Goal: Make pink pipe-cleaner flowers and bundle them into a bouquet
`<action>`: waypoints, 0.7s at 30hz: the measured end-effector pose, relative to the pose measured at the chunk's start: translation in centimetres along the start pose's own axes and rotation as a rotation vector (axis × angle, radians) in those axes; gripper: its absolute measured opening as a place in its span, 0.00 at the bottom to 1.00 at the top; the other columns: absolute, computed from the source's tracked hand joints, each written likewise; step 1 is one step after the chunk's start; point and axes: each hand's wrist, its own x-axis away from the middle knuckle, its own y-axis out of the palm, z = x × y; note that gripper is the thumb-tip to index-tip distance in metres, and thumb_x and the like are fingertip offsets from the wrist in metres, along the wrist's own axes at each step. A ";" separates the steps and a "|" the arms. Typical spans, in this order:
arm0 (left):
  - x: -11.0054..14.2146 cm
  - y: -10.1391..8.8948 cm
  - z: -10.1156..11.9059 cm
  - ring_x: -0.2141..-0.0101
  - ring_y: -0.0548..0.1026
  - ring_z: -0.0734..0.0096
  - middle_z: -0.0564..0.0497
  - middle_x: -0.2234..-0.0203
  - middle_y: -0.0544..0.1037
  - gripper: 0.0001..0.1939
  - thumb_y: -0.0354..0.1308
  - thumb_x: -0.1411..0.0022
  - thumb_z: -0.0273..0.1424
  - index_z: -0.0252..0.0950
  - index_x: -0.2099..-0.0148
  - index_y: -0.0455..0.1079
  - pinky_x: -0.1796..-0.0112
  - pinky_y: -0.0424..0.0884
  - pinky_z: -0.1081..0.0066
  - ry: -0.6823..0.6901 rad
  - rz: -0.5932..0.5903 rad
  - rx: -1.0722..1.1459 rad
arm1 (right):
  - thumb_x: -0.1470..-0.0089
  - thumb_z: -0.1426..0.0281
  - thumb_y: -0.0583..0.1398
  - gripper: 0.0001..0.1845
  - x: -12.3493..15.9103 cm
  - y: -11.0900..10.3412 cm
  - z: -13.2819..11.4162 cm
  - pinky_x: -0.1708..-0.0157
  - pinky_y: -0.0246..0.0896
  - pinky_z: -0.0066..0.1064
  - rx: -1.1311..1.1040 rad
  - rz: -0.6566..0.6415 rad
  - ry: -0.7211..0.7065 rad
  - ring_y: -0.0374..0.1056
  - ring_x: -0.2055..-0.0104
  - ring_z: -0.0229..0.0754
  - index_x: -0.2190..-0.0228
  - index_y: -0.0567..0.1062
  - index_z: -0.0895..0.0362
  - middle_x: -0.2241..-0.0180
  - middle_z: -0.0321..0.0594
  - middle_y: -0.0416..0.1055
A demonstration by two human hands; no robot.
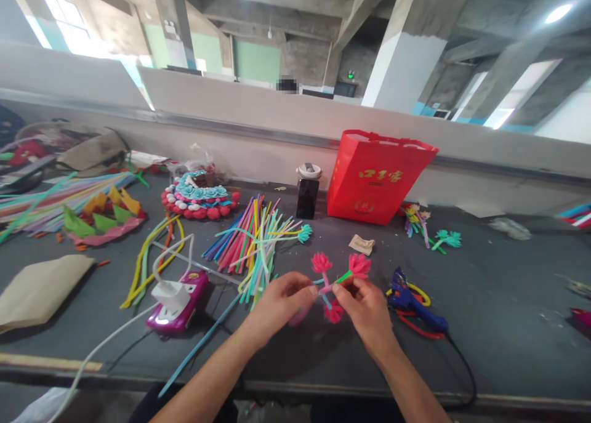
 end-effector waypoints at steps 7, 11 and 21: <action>0.9 1.2 -0.6 0.54 0.70 0.54 0.43 0.51 0.74 0.22 0.53 0.42 0.21 0.36 0.45 0.65 0.54 0.65 0.54 0.673 0.207 -1.048 | 0.50 0.59 0.64 0.14 0.1 0.9 0.1 0.81 0.53 0.25 -0.217 0.028 0.135 0.56 0.81 0.33 0.76 0.71 0.57 0.82 0.29 0.63; 0.8 2.0 -1.4 0.57 0.70 0.53 0.41 0.52 0.75 0.22 0.53 0.41 0.23 0.35 0.44 0.65 0.57 0.67 0.54 0.676 0.162 -1.219 | 0.52 0.57 0.65 0.17 0.6 1.5 -0.3 0.86 0.49 0.24 -0.323 0.012 0.229 0.52 0.84 0.32 0.77 0.68 0.56 0.84 0.26 0.58; 0.4 1.4 -1.3 0.70 0.71 0.68 0.48 0.72 0.74 0.08 0.50 0.38 0.25 0.35 0.66 0.70 0.68 0.65 0.69 0.528 0.126 -0.490 | 0.52 0.57 0.65 0.16 1.0 1.5 -0.9 0.85 0.48 0.24 -0.339 -0.099 0.195 0.52 0.83 0.31 0.76 0.71 0.57 0.83 0.28 0.62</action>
